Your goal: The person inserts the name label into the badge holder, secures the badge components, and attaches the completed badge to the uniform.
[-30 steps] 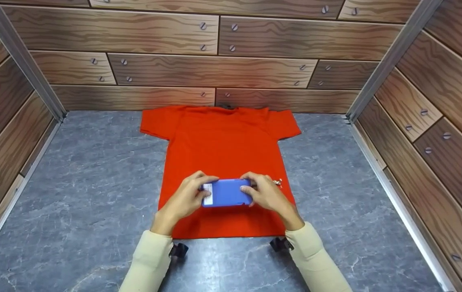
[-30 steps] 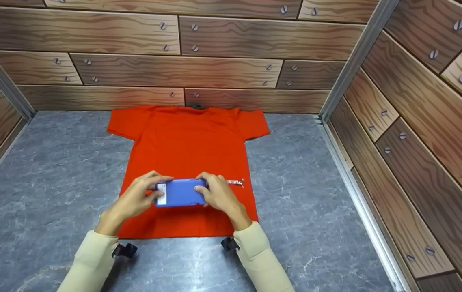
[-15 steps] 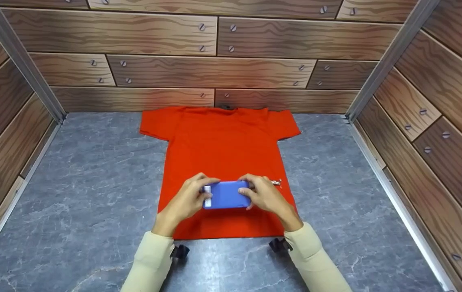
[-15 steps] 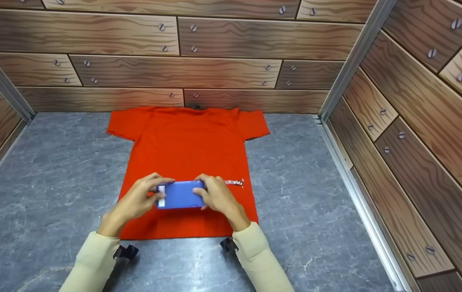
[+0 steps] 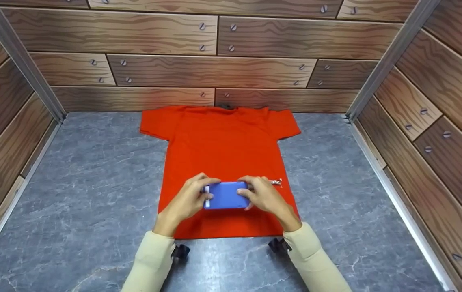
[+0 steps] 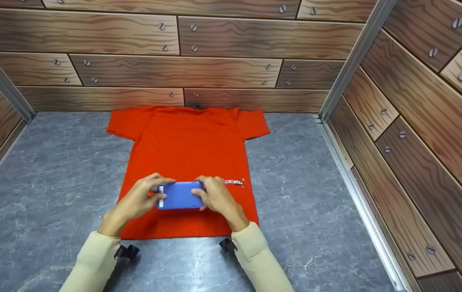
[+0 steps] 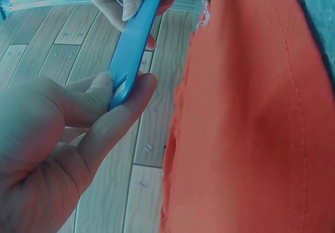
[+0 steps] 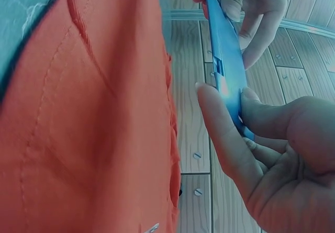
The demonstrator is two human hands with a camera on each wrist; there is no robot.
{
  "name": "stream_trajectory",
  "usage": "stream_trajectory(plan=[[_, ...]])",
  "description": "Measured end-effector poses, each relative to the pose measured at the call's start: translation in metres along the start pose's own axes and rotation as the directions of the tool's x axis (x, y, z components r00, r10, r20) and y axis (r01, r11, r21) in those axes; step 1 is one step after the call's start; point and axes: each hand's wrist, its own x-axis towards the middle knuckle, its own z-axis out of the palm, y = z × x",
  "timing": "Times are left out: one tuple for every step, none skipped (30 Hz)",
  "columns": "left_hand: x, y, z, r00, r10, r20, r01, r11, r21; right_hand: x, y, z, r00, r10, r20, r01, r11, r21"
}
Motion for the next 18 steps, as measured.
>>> stream_trajectory(plan=[[0.0,0.0002,0.0001,1.0,0.001,-0.001,-0.001,1.0,0.0,0.0001,-0.0002,0.0005,1.0,-0.001,-0.003,0.001,1.0,-0.001],[-0.0001,0.0003,0.0003,1.0,0.0,-0.001,0.0,1.0,0.0,0.0003,-0.0004,0.0011,1.0,-0.001,-0.007,0.001,1.0,-0.002],[-0.0003,0.0003,0.0004,1.0,0.001,-0.002,-0.001,1.0,0.001,0.0004,-0.0005,0.0016,1.0,-0.001,-0.011,0.001,1.0,-0.003],[-0.0003,0.0003,0.0004,1.0,0.003,-0.004,-0.003,1.0,0.001,0.0005,-0.0009,0.0022,1.0,0.001,-0.016,-0.001,1.0,-0.005],[-0.0004,0.0002,0.0005,1.0,0.006,-0.005,-0.006,1.0,-0.001,0.0007,-0.0011,0.0028,1.0,-0.001,-0.021,0.0,1.0,-0.01],[-0.0004,0.0001,0.0005,1.0,0.009,-0.007,-0.009,1.0,-0.002,0.0008,-0.0011,0.0033,1.0,0.0,-0.026,0.0,1.0,-0.012],[-0.0004,0.0,0.0006,1.0,0.012,-0.007,-0.012,1.0,-0.001,0.0008,-0.0011,0.0037,1.0,0.0,-0.029,0.0,1.0,-0.012],[-0.0005,-0.0001,0.0008,1.0,0.016,-0.005,-0.016,1.0,0.0,0.0009,-0.0014,0.004,1.0,0.001,-0.031,-0.001,1.0,-0.009],[-0.0005,-0.0002,0.0009,1.0,0.02,-0.004,-0.02,1.0,0.003,0.0008,-0.0016,0.0041,1.0,0.003,-0.03,-0.003,1.0,-0.005],[-0.0004,-0.0002,0.0011,1.0,0.025,-0.002,-0.025,1.0,0.004,0.001,-0.0019,0.0042,1.0,0.001,-0.03,-0.001,1.0,-0.001],[-0.0005,-0.0004,0.0013,1.0,0.027,-0.001,-0.027,1.0,0.004,0.0011,-0.0021,0.0042,1.0,0.003,-0.028,-0.002,1.0,0.005],[-0.0005,-0.0005,0.0015,1.0,0.03,0.001,-0.03,1.0,0.006,0.0013,-0.0023,0.0041,1.0,0.005,-0.027,-0.004,1.0,0.014],[-0.0005,-0.0005,0.0017,1.0,0.031,0.002,-0.031,1.0,0.007,0.0015,-0.0025,0.0039,1.0,0.008,-0.024,-0.007,1.0,0.024],[-0.0004,-0.0005,0.0018,1.0,0.031,0.003,-0.031,0.999,0.007,0.0018,-0.0025,0.0036,1.0,0.01,-0.022,-0.009,1.0,0.029],[-0.0004,-0.0005,0.0019,1.0,0.031,0.004,-0.031,1.0,0.007,0.0021,-0.0022,0.0032,1.0,0.013,-0.021,-0.012,0.999,0.035],[-0.0005,-0.0004,0.0019,1.0,0.03,0.005,-0.03,1.0,0.007,0.0024,-0.0019,0.0028,1.0,0.016,-0.02,-0.015,0.999,0.043],[-0.0005,-0.0002,0.0019,1.0,0.029,0.006,-0.029,1.0,0.007,0.0025,-0.0017,0.0024,1.0,0.025,-0.018,-0.024,0.998,0.052],[-0.0005,0.0001,0.0018,1.0,0.026,0.005,-0.026,1.0,0.007,0.0027,-0.0014,0.002,0.999,0.032,-0.017,-0.031,0.998,0.058]])
